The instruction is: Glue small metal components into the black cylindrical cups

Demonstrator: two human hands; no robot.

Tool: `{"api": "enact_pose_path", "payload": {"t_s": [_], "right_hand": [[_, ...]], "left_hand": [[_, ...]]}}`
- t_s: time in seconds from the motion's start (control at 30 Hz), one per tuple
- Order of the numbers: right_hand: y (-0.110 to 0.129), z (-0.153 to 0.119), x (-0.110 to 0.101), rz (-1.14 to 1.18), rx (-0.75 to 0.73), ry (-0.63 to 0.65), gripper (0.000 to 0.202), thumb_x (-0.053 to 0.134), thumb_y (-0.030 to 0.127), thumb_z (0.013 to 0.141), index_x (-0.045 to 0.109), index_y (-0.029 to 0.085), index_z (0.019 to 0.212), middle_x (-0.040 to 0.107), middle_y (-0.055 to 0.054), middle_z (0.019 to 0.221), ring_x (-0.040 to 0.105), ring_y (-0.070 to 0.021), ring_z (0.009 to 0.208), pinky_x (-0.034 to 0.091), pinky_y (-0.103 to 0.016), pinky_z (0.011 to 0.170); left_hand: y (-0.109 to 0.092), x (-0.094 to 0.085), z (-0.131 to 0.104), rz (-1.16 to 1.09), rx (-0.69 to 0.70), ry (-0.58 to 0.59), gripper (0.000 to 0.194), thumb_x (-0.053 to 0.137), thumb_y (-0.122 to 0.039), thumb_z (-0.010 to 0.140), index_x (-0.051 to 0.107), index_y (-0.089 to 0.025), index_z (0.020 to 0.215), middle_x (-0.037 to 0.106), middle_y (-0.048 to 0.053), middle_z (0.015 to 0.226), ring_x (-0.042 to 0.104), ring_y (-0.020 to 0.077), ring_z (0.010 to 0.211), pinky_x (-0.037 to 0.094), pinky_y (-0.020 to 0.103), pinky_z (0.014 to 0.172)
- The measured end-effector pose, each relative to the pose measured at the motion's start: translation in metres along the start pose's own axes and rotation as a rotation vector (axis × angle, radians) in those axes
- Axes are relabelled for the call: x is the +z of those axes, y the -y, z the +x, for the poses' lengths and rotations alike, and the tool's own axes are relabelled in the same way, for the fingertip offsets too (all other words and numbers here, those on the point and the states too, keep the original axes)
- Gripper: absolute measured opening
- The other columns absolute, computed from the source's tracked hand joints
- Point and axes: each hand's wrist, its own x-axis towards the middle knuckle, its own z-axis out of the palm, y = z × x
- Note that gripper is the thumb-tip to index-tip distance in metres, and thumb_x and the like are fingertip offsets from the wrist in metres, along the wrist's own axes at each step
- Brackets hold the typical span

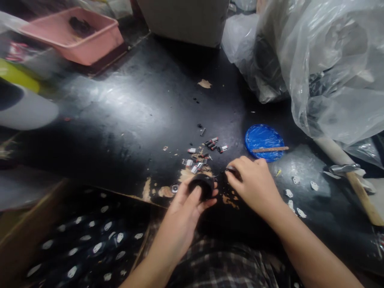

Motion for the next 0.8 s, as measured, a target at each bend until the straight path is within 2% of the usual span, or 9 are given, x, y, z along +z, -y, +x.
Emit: {"api": "enact_pose_path", "payload": {"t_s": [0.13, 0.23, 0.3, 0.4, 0.5, 0.63, 0.73, 0.8], "right_hand": [[0.011, -0.019, -0.005, 0.223, -0.042, -0.041, 0.009, 0.063, 0.021, 0.089, 0.068, 0.023, 0.097, 0.069, 0.003, 0.084, 0.062, -0.0131, 0.076, 0.037, -0.03, 0.075], [0.014, -0.031, -0.003, 0.408, -0.033, -0.132, 0.017, 0.06, 0.018, 0.091, 0.069, 0.025, 0.103, 0.07, 0.002, 0.087, 0.062, -0.0129, 0.078, 0.039, -0.031, 0.076], [0.014, -0.035, 0.001, 0.481, -0.001, -0.182, 0.014, 0.062, 0.021, 0.092, 0.07, 0.026, 0.101, 0.07, 0.001, 0.089, 0.063, -0.0139, 0.083, 0.041, -0.032, 0.077], [0.013, -0.039, 0.006, 0.485, 0.045, -0.29, 0.008, 0.067, 0.024, 0.09, 0.069, 0.025, 0.097, 0.068, 0.0, 0.093, 0.062, -0.0152, 0.089, 0.044, -0.032, 0.079], [0.013, -0.041, 0.005, 0.401, 0.027, -0.365, 0.006, 0.067, 0.022, 0.089, 0.066, 0.022, 0.095, 0.068, -0.001, 0.092, 0.062, -0.0152, 0.086, 0.044, -0.033, 0.079], [0.014, -0.045, -0.004, 0.41, -0.044, -0.369, 0.002, 0.065, 0.02, 0.089, 0.066, 0.022, 0.091, 0.068, -0.001, 0.085, 0.063, -0.0151, 0.082, 0.044, -0.034, 0.076], [0.017, -0.046, -0.01, 0.487, -0.062, -0.37, 0.004, 0.066, 0.02, 0.089, 0.066, 0.023, 0.092, 0.067, 0.0, 0.085, 0.063, -0.0143, 0.081, 0.046, -0.032, 0.074], [0.018, -0.046, -0.013, 0.504, -0.072, -0.368, 0.003, 0.066, 0.02, 0.089, 0.066, 0.023, 0.092, 0.068, 0.0, 0.084, 0.063, -0.0142, 0.08, 0.046, -0.032, 0.074]], "left_hand": [[-0.002, 0.01, 0.006, -0.12, -0.066, 0.067, 0.028, 0.067, -0.031, 0.09, 0.064, -0.023, 0.117, 0.074, 0.006, 0.112, 0.072, 0.0186, 0.097, 0.058, 0.033, 0.089], [-0.001, 0.018, 0.008, -0.193, -0.081, 0.101, 0.024, 0.066, -0.028, 0.091, 0.066, -0.023, 0.114, 0.074, 0.003, 0.111, 0.073, 0.0162, 0.094, 0.058, 0.032, 0.091], [0.002, 0.023, 0.006, -0.21, -0.064, 0.111, 0.022, 0.065, -0.027, 0.091, 0.066, -0.024, 0.113, 0.073, 0.002, 0.113, 0.072, 0.0153, 0.095, 0.058, 0.031, 0.09], [0.008, 0.027, 0.001, -0.203, -0.019, 0.106, 0.019, 0.063, -0.026, 0.093, 0.067, -0.025, 0.112, 0.073, 0.001, 0.115, 0.071, 0.0146, 0.1, 0.057, 0.03, 0.091], [0.011, 0.027, -0.002, -0.182, 0.032, 0.081, 0.014, 0.064, -0.028, 0.092, 0.068, -0.024, 0.106, 0.074, 0.001, 0.109, 0.07, 0.0148, 0.101, 0.057, 0.032, 0.093], [0.012, 0.022, -0.003, -0.137, -0.005, 0.094, 0.018, 0.071, -0.032, 0.087, 0.07, -0.026, 0.104, 0.075, 0.0, 0.102, 0.071, 0.0136, 0.094, 0.058, 0.029, 0.088], [0.012, 0.018, -0.004, -0.056, -0.053, 0.114, 0.021, 0.073, -0.035, 0.084, 0.072, -0.028, 0.103, 0.073, -0.001, 0.106, 0.069, 0.0113, 0.092, 0.057, 0.021, 0.082], [0.013, 0.016, -0.005, 0.005, -0.061, 0.141, 0.021, 0.074, -0.038, 0.083, 0.072, -0.029, 0.102, 0.071, -0.001, 0.107, 0.068, 0.0119, 0.092, 0.057, 0.021, 0.08]]}}
